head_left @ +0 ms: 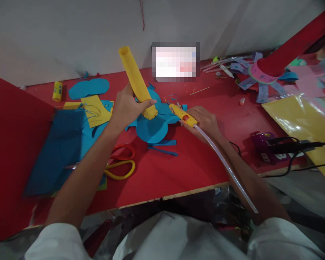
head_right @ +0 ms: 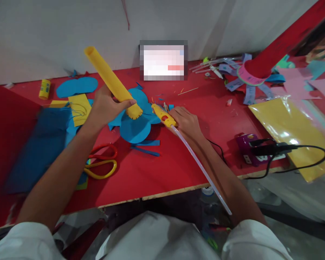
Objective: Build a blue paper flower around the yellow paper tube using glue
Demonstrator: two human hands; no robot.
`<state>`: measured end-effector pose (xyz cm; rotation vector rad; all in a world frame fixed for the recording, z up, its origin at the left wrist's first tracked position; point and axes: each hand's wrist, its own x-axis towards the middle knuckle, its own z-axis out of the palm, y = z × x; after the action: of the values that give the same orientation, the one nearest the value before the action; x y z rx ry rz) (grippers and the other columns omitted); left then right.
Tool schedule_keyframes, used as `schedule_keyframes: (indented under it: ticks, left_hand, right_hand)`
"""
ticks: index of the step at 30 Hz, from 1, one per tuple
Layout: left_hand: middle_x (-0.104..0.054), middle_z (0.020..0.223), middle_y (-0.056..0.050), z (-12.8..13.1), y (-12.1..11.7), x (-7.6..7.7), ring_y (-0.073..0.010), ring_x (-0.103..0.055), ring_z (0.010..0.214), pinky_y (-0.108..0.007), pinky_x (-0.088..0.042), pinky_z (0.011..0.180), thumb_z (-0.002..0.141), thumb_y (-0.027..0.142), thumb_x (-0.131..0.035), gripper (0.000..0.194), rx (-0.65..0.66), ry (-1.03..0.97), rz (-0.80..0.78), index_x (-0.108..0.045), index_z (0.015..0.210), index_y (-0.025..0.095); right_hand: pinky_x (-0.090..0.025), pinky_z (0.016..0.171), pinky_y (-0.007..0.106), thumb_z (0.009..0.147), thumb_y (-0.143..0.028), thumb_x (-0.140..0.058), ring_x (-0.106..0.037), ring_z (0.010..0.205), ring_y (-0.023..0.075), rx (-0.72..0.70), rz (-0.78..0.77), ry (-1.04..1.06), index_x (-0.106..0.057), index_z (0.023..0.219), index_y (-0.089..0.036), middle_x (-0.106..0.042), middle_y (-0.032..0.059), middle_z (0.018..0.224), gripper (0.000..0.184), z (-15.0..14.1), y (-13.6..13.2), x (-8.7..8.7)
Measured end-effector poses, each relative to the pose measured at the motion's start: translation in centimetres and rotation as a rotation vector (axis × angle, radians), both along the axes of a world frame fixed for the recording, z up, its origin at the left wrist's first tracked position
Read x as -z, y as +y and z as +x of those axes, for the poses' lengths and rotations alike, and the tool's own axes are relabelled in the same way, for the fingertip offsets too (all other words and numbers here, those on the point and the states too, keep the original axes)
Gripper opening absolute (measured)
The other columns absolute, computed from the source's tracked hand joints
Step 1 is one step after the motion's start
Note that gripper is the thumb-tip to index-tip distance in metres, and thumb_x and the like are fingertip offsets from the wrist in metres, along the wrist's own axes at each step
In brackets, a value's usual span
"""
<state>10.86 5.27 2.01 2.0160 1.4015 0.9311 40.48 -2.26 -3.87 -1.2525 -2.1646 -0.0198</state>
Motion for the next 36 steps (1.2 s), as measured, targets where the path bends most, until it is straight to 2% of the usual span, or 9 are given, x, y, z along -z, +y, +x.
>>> schedule_keyframes:
  ticks: [3, 9, 15, 22, 25, 28, 31, 35, 36]
  left_hand:
    - [-0.073, 0.102, -0.005, 1.0, -0.8, 0.6, -0.0285, -0.071, 0.100, -0.041, -0.057, 0.081, 0.083, 0.053, -0.080, 0.045, -0.094, 0.049, 0.110, -0.062, 0.113, 0.026]
    - [-0.070, 0.093, -0.005, 1.8, -1.2, 2.2, -0.0291, -0.071, 0.094, -0.041, -0.054, 0.080, 0.084, 0.061, -0.078, 0.049, -0.084, 0.134, 0.144, -0.061, 0.111, 0.024]
    - [-0.071, 0.096, -0.006, 1.7, -1.1, 2.3, -0.0295, -0.070, 0.095, -0.040, -0.054, 0.082, 0.084, 0.059, -0.078, 0.048, -0.082, 0.153, 0.146, -0.063, 0.111, 0.023]
    - [-0.070, 0.094, -0.006, 1.6, -0.9, 2.5, -0.0292, -0.070, 0.094, -0.041, -0.053, 0.083, 0.086, 0.056, -0.078, 0.047, -0.086, 0.162, 0.123, -0.063, 0.114, 0.022]
    - [-0.071, 0.095, -0.005, 1.6, -0.9, 2.6, -0.0293, -0.070, 0.098, -0.043, -0.054, 0.087, 0.085, 0.061, -0.078, 0.052, -0.053, 0.127, 0.153, -0.062, 0.117, 0.023]
    - [-0.072, 0.111, -0.009, 1.5, -1.6, 2.3, -0.0313, -0.067, 0.117, -0.047, -0.055, 0.095, 0.091, 0.069, -0.066, 0.055, -0.024, 0.092, 0.227, -0.059, 0.126, 0.026]
    - [-0.069, 0.123, -0.011, 0.9, -3.0, 1.9, -0.0313, -0.062, 0.129, -0.051, -0.054, 0.098, 0.103, 0.071, -0.041, 0.052, -0.061, 0.040, 0.365, -0.059, 0.127, 0.029]
    - [-0.067, 0.114, -0.009, -0.8, -5.5, 1.6, -0.0263, -0.068, 0.108, -0.050, -0.056, 0.092, 0.108, 0.063, -0.036, 0.041, -0.236, -0.151, 0.569, -0.060, 0.118, 0.031]
    - [-0.068, 0.107, -0.008, -1.2, -6.2, 1.7, -0.0253, -0.069, 0.100, -0.048, -0.057, 0.088, 0.108, 0.058, -0.039, 0.036, -0.190, -0.145, 0.588, -0.061, 0.114, 0.031]
  right_hand:
    - [-0.049, 0.079, 0.035, 0.106, -0.048, -0.054, -0.066, 0.093, 0.0235, -0.006, 0.009, -0.004, -0.064, 0.101, -0.022, -0.073, 0.0099, 0.100, 0.028, 0.1, 0.0, 0.0]
    - [-0.048, 0.076, 0.035, 0.107, -0.049, -0.052, -0.066, 0.091, 0.0235, -0.008, 0.024, 0.007, -0.064, 0.098, -0.022, -0.073, 0.0087, 0.097, 0.030, -0.1, -0.2, -0.1]
    - [-0.048, 0.072, 0.034, 0.107, -0.052, -0.051, -0.067, 0.091, 0.0237, -0.009, -0.032, -0.029, -0.066, 0.098, -0.023, -0.074, 0.0094, 0.098, 0.034, -0.3, -0.2, -0.1]
    - [-0.048, 0.075, 0.033, 0.110, -0.046, -0.047, -0.065, 0.091, 0.0215, -0.323, -0.084, -0.053, -0.068, 0.108, -0.020, -0.074, 0.0084, 0.100, 0.033, -0.6, -0.5, -0.2]
    - [-0.047, 0.073, 0.032, 0.110, -0.041, -0.048, -0.065, 0.090, 0.0210, -0.338, -0.085, -0.089, -0.069, 0.108, -0.019, -0.073, 0.0084, 0.099, 0.031, -1.1, -0.6, -0.1]
    - [-0.047, 0.075, 0.033, 0.110, -0.039, -0.047, -0.065, 0.090, 0.0211, -0.327, -0.102, -0.105, -0.069, 0.107, -0.019, -0.072, 0.0080, 0.099, 0.029, -1.4, -0.5, 0.2]
    - [-0.047, 0.076, 0.033, 0.109, -0.037, -0.048, -0.065, 0.091, 0.0216, -0.325, -0.121, -0.091, -0.069, 0.107, -0.021, -0.072, 0.0083, 0.100, 0.026, -1.6, -0.4, 0.6]
    - [-0.045, 0.072, 0.033, 0.109, -0.040, -0.047, -0.064, 0.087, 0.0218, -0.275, -0.122, -0.095, -0.068, 0.099, -0.022, -0.071, 0.0078, 0.095, 0.030, -1.6, -0.4, 0.7]
    - [-0.045, 0.072, 0.033, 0.109, -0.043, -0.047, -0.063, 0.087, 0.0218, -0.268, -0.116, -0.094, -0.068, 0.098, -0.021, -0.071, 0.0077, 0.094, 0.032, -1.6, -0.4, 0.7]
